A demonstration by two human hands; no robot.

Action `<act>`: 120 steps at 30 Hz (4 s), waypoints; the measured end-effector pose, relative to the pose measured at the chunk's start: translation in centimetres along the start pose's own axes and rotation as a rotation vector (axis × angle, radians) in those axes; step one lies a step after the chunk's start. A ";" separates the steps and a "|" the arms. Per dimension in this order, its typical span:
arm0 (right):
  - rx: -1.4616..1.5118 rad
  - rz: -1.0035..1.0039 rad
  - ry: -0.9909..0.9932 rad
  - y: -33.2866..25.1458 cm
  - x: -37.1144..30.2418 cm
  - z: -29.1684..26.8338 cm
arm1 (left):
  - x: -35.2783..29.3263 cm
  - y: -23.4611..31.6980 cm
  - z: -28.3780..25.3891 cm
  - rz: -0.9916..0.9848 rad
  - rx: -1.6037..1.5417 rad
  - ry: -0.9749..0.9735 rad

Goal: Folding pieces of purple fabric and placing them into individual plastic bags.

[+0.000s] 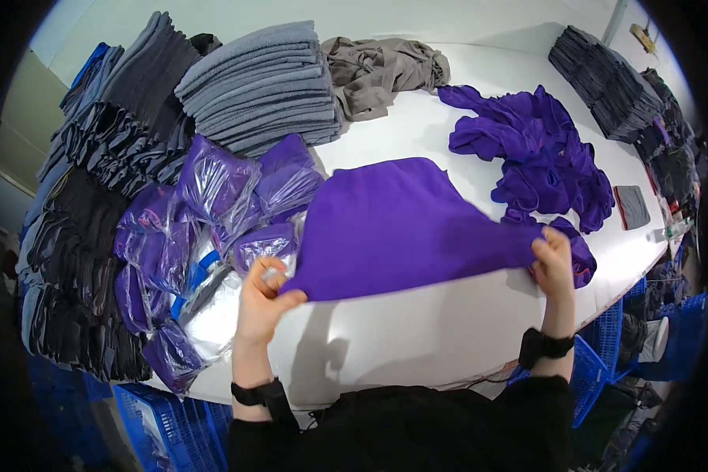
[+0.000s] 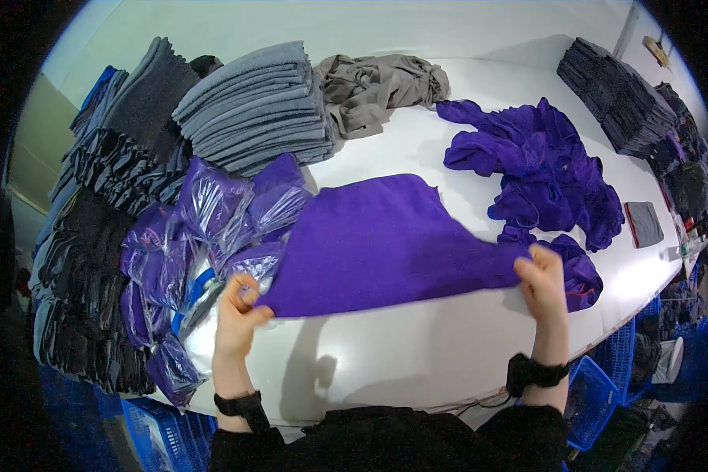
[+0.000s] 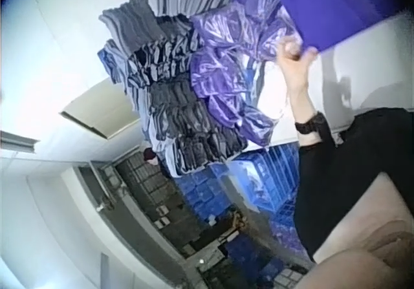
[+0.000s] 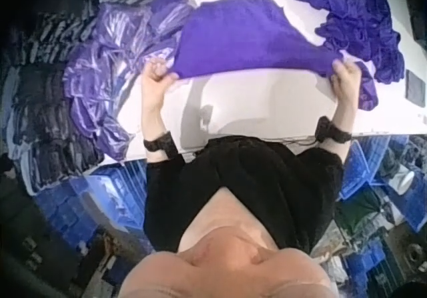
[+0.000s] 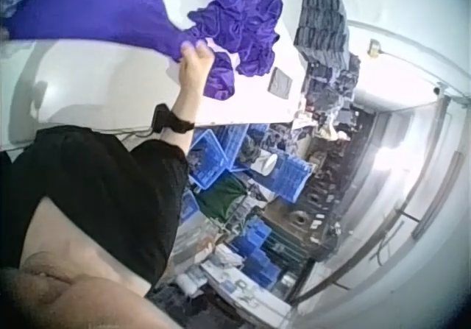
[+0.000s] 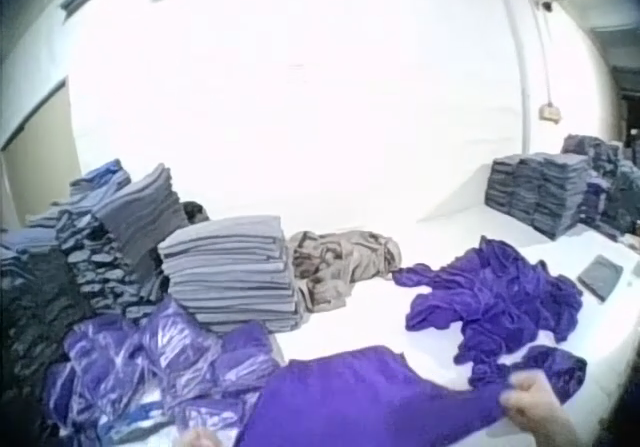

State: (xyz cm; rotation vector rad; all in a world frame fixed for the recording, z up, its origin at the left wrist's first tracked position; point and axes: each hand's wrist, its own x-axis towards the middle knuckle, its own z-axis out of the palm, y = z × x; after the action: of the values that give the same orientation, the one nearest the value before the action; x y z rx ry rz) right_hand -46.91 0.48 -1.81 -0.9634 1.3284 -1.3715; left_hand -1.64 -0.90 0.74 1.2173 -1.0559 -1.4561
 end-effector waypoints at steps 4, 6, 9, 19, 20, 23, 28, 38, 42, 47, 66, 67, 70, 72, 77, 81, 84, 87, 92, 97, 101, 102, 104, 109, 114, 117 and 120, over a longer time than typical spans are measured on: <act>0.012 0.326 0.027 5.7 -5.6 -0.2 | -3.6 -7.4 -1.6 -0.271 0.321 -0.102; -0.177 0.523 -0.057 8.9 -6.9 -0.2 | -4.1 -11.4 -1.7 -0.395 0.310 -0.131; -0.027 0.494 0.047 12.4 -4.8 -0.5 | -1.0 -15.1 0.9 -0.428 0.036 0.163; -1.005 -0.261 -0.362 12.6 0.0 17.6 | 4.1 -23.1 12.4 0.655 1.041 -0.351; -1.018 -0.273 -0.354 14.4 0.0 16.1 | 5.4 -21.8 12.8 0.735 1.222 -0.070; -1.193 -0.496 -0.283 20.1 -6.0 12.4 | 3.2 -20.4 11.0 0.199 0.416 -0.067; -1.294 -0.557 -0.382 17.1 -0.8 20.8 | -0.4 -15.5 0.8 0.626 1.139 0.398; -1.501 -0.370 -0.919 14.2 0.4 22.8 | 0.9 -11.4 -11.0 0.578 1.014 0.839; -0.822 -0.346 -1.204 15.2 -8.2 25.6 | -3.4 -13.9 -8.5 0.698 1.246 0.501; 0.250 0.924 -0.597 21.4 -6.6 31.4 | -6.8 -16.2 -3.6 0.443 0.954 0.361; -1.401 -0.301 0.603 14.2 -0.7 -2.7 | 0.2 -13.0 -8.3 -0.178 1.408 0.005; -1.546 -0.310 0.503 15.5 -0.1 -3.0 | 0.1 -12.6 -8.2 -0.165 1.444 0.049; -1.539 -0.051 0.592 18.4 3.3 -5.2 | -0.7 -11.9 -8.5 0.060 1.478 0.157; -1.085 -0.152 0.659 13.3 5.5 -4.4 | -1.8 -11.1 -9.3 0.240 1.473 0.253; -0.947 -0.223 0.778 5.1 6.8 -5.6 | -2.3 -9.9 -6.4 0.362 1.088 0.233; -1.090 0.179 0.604 13.0 3.4 -4.0 | -2.6 -11.6 -2.7 0.361 1.054 -0.031; -1.198 0.243 0.467 18.3 2.6 -6.3 | -3.4 -13.8 -0.3 0.429 1.046 -0.258; -0.811 -0.441 0.768 10.9 4.3 -8.3 | -3.8 -13.6 1.1 0.305 0.989 -0.381; -0.274 -0.724 0.388 -11.7 -1.6 1.1 | -2.3 -11.6 2.8 0.415 0.977 -0.309; -0.474 -0.607 -0.344 -7.7 -7.6 7.9 | -1.1 -6.7 10.3 0.636 0.597 -0.301; -0.272 -0.148 -0.793 -5.4 -8.8 9.7 | -2.1 -3.5 15.9 0.626 0.450 -0.714; -0.215 -0.249 -0.917 -6.0 -9.0 9.9 | -2.0 -4.5 16.0 0.508 0.383 -0.892; -0.137 -0.014 -1.085 -9.7 -9.0 9.5 | -2.0 -7.2 15.1 0.145 0.333 -1.258; 0.605 -0.242 -0.223 -10.5 -6.5 6.4 | -1.1 -4.7 15.1 0.498 0.280 -1.298; 0.578 0.250 -0.235 7.3 -5.3 9.4 | 1.2 -7.4 11.3 -0.307 -0.299 -0.762; 0.568 0.823 -0.361 17.3 -12.7 9.7 | 0.7 -12.7 8.9 -0.530 -0.599 -0.458; -0.026 0.569 -0.545 18.6 -11.8 7.1 | -1.5 -15.9 7.2 -0.566 -0.426 -0.360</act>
State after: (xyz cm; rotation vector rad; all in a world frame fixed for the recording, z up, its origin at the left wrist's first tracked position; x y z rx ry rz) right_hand -35.29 11.28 -18.69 -0.8099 1.0791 -0.6015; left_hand -10.64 4.01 -13.46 0.9987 -0.5819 -2.2673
